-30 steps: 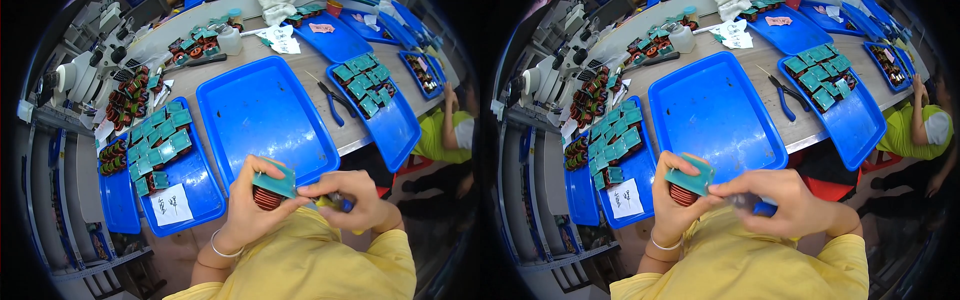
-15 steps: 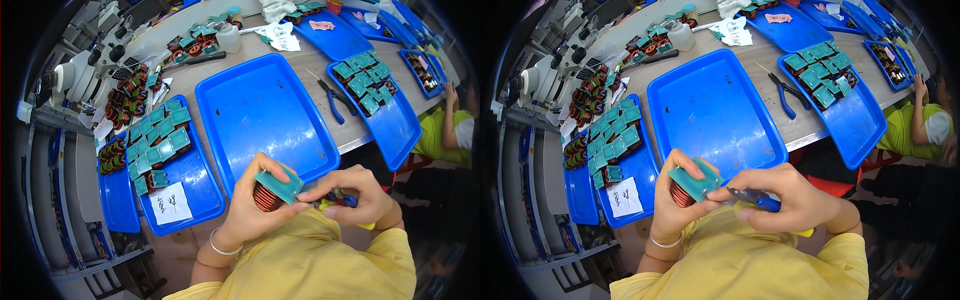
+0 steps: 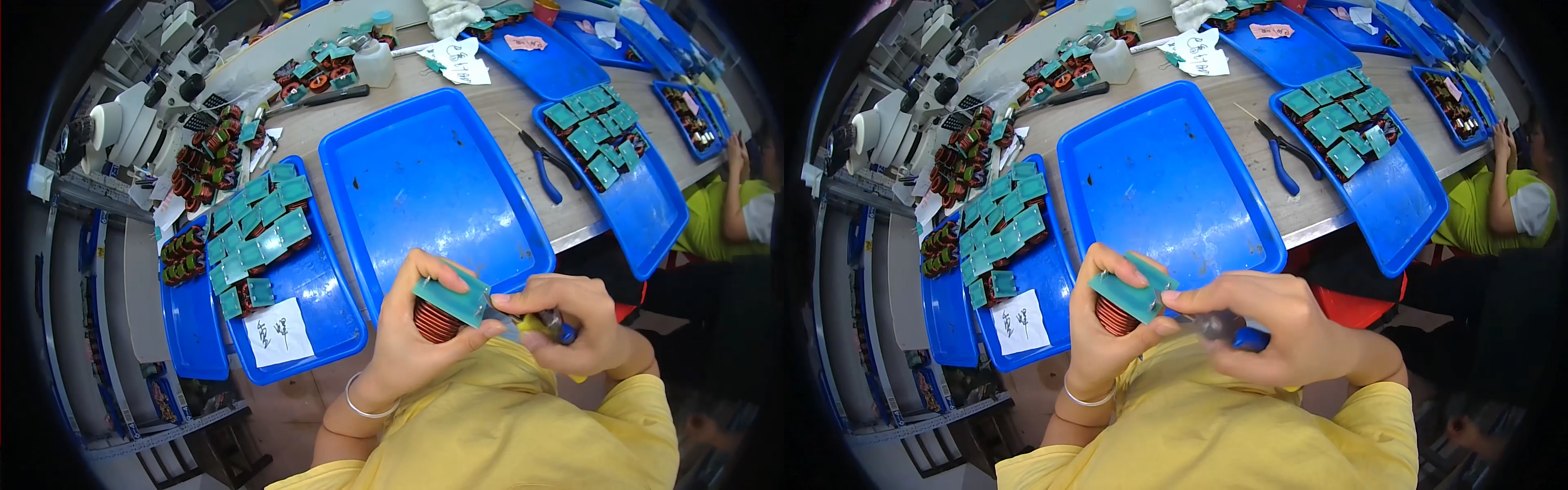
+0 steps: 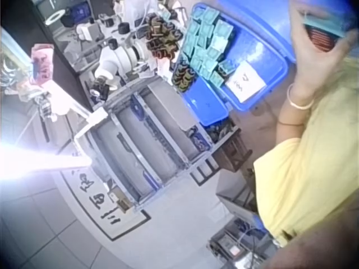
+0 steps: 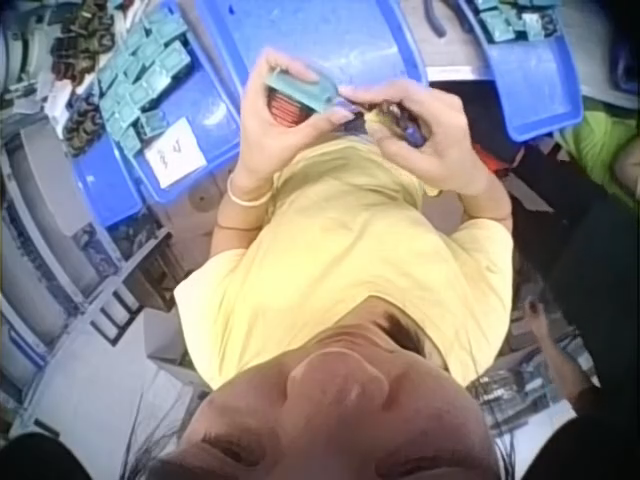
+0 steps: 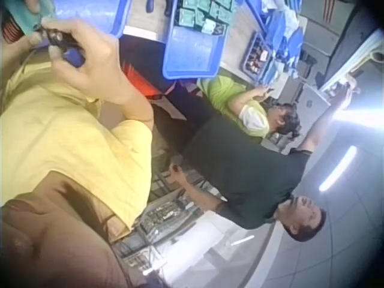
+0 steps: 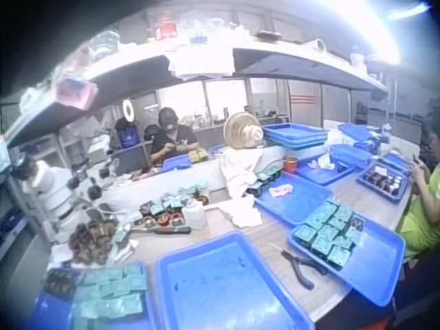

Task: Trimming excess wires and assembling components for small electronic transformers at a workbench.

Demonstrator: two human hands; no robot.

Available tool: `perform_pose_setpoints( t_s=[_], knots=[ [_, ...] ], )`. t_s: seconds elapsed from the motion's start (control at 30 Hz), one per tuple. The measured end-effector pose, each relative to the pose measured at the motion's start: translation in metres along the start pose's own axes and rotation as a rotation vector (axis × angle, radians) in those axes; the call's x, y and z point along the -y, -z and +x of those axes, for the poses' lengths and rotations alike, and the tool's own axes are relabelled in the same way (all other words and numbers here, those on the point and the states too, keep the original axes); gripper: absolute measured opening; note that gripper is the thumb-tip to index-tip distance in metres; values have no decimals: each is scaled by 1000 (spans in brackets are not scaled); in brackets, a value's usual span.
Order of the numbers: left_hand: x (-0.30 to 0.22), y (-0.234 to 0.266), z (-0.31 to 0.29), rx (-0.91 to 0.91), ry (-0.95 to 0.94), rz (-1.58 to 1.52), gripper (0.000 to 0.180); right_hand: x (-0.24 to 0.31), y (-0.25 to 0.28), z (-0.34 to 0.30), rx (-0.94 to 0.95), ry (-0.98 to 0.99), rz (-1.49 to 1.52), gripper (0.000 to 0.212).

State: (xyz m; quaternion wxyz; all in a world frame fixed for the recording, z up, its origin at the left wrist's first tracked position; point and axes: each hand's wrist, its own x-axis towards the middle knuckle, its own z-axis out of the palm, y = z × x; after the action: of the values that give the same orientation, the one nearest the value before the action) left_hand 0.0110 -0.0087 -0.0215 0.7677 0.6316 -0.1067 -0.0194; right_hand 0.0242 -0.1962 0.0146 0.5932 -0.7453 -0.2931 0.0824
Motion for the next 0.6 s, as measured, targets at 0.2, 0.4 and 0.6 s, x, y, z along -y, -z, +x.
perform_pose_setpoints(
  t_s=[0.2,0.4,0.6],
  knots=[
    [-3,3,-2,21,-27,60,54,5,7,2,135,-87,165,35],
    [-1,3,-1,-32,-148,356,54,0,2,1,31,5,-62,37],
    [6,3,0,-58,-116,239,55,3,5,-1,5,-90,128,37]
  ],
)
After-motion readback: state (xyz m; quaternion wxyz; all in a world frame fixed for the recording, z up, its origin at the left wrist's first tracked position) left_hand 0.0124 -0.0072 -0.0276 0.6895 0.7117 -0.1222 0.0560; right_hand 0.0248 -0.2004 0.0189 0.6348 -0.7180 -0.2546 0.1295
